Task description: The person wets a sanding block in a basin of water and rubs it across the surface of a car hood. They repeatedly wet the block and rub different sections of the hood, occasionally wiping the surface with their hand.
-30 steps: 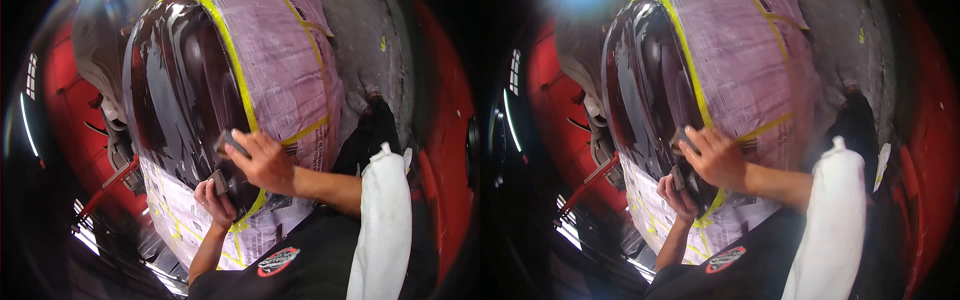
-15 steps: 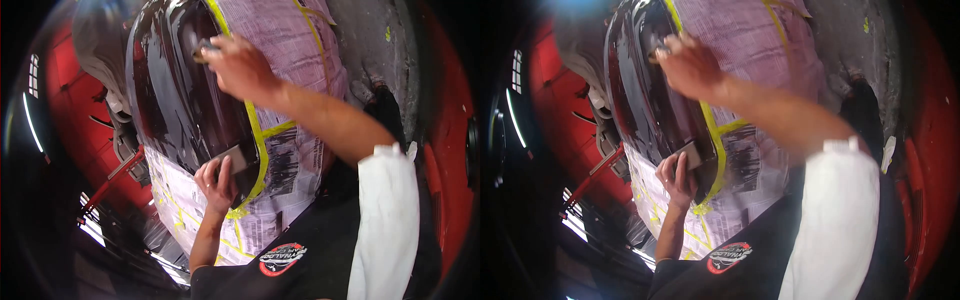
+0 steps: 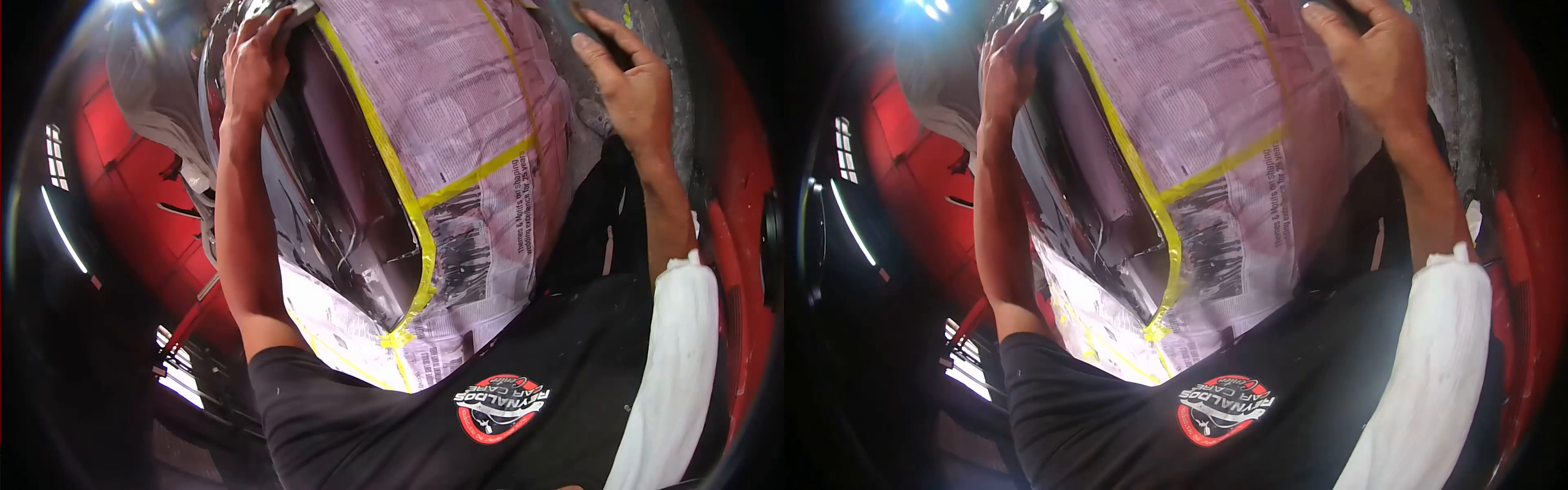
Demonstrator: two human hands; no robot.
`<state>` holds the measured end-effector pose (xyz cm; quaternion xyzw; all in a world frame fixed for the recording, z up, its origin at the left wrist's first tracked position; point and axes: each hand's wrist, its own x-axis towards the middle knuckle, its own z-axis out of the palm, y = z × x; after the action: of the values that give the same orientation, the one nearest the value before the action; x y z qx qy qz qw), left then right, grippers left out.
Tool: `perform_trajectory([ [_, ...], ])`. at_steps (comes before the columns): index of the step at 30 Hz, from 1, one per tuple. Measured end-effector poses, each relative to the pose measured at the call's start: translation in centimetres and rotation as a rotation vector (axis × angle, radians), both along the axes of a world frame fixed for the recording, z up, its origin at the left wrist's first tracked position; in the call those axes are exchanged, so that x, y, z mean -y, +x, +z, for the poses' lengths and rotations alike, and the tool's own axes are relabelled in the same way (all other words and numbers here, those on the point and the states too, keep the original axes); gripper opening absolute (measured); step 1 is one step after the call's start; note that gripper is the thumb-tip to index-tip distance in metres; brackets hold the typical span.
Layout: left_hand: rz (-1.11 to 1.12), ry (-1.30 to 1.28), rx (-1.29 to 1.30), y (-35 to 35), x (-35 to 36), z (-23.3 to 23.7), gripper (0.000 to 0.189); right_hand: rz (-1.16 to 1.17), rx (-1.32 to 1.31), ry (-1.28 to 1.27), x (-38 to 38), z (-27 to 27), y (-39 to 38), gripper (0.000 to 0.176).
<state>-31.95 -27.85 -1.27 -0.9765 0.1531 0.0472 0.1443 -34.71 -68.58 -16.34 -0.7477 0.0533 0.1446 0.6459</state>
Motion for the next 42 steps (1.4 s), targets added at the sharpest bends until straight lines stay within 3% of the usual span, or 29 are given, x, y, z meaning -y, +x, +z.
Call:
perform_trajectory([
  [3, -0.105, -0.004, -0.061, -4.7, 2.3, 1.5, 0.046, -0.030, 0.071, 0.023, 0.2, 1.4, 0.4, 0.035],
  [7, 0.146, 0.065, -0.202, -16.8, 11.2, 5.1, 0.060, -0.116, -0.051, 0.244, -1.2, 4.0, 2.0, 0.035],
  [11, 0.345, 0.067, -0.295, -25.3, 16.0, 7.2, 0.058, -0.107, 0.042, 0.345, -3.6, 2.7, 0.7, 0.034],
  [16, 0.325, 0.034, -0.177, -31.3, 17.3, 5.8, 0.048, 0.066, -0.052, 0.320, -5.4, -0.5, -2.5, 0.034],
  [18, 0.301, -0.042, -0.043, -31.5, 17.0, 5.4, 0.045, 0.160, -0.012, 0.270, -5.5, -0.4, -3.2, 0.032],
  [21, 0.309, -0.055, -0.029, -31.8, 17.0, 5.2, 0.048, 0.121, 0.012, 0.244, -6.4, 0.5, -4.4, 0.031],
  [23, 0.321, -0.066, 0.001, -31.9, 17.2, 5.3, 0.047, 0.147, 0.192, 0.150, -7.7, 2.2, -5.2, 0.031],
  [25, 0.324, -0.098, 0.045, -31.7, 17.4, 4.8, 0.047, 0.273, 0.361, 0.178, -9.4, 5.7, -6.3, 0.033],
  [29, 0.388, -0.079, 0.087, -31.5, 17.8, 4.8, 0.041, 0.295, 0.569, 0.248, -15.2, 8.5, -8.2, 0.035],
  [32, 0.405, -0.082, 0.123, -31.0, 17.9, 4.6, 0.038, 0.329, 0.576, 0.129, -18.0, 8.7, -8.6, 0.038],
  [37, 0.380, -0.169, 0.184, -31.6, 17.6, 5.2, 0.033, 0.426, 0.631, 0.098, -14.5, 9.0, -14.4, 0.039],
  [39, 0.271, -0.186, 0.227, -32.3, 17.6, 5.7, 0.028, 0.407, 0.667, 0.107, -14.1, 9.4, -13.8, 0.041],
  [40, 0.262, -0.260, 0.316, -33.2, 17.0, 5.4, 0.025, 0.377, 0.679, 0.058, -15.4, 8.8, -12.3, 0.032],
  [42, 0.309, -0.246, 0.347, -33.0, 16.7, 5.8, 0.026, 0.287, 0.618, 0.043, -19.4, 8.1, -7.5, 0.031],
])
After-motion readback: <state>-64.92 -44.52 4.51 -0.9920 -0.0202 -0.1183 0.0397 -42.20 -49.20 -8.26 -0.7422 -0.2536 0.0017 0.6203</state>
